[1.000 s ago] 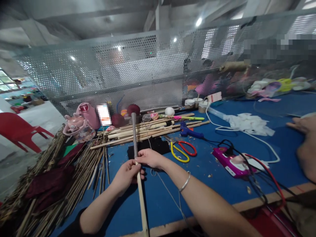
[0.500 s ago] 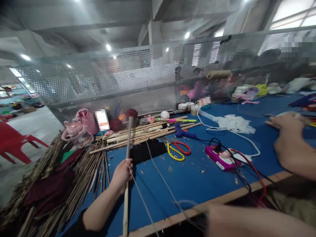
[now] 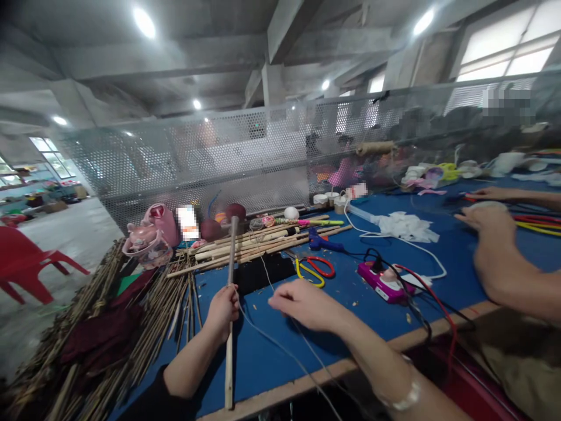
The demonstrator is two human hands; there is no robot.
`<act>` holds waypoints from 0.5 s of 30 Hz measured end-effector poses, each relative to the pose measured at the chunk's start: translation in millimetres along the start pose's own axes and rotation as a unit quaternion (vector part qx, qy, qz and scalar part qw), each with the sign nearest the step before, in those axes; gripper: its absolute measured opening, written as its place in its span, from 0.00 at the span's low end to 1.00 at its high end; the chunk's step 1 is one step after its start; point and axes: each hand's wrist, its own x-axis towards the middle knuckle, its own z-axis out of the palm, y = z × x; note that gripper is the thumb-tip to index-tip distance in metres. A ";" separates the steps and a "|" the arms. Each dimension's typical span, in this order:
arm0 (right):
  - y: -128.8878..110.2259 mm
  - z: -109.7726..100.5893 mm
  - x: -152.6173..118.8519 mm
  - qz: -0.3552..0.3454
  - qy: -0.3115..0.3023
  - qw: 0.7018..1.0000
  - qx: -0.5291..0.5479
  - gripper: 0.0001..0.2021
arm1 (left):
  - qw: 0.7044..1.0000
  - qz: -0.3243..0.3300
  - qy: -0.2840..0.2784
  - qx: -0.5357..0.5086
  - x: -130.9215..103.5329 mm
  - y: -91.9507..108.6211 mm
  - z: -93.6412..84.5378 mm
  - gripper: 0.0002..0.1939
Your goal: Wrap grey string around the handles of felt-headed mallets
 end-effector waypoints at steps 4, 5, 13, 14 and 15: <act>13.4 5.9 74.2 0.021 0.068 0.997 -0.016 0.13 | 1.000 -0.011 0.007 -0.002 0.2 -1.1 1.7 0.10; 17.3 5.4 94.4 0.022 0.128 0.990 -0.056 0.11 | 1.000 -0.012 0.008 -0.001 0.6 -1.5 2.1 0.10; 24.0 -9.0 192.2 0.150 0.221 0.947 -0.181 0.05 | 0.999 -0.020 0.025 -0.004 4.1 -3.5 5.0 0.11; 20.8 -12.5 198.5 0.137 0.214 0.952 -0.168 0.06 | 0.999 -0.022 0.027 -0.006 4.5 -3.8 5.2 0.11; 16.8 -16.7 204.7 0.124 0.209 0.958 -0.152 0.07 | 0.999 -0.024 0.027 -0.008 4.8 -4.1 5.4 0.11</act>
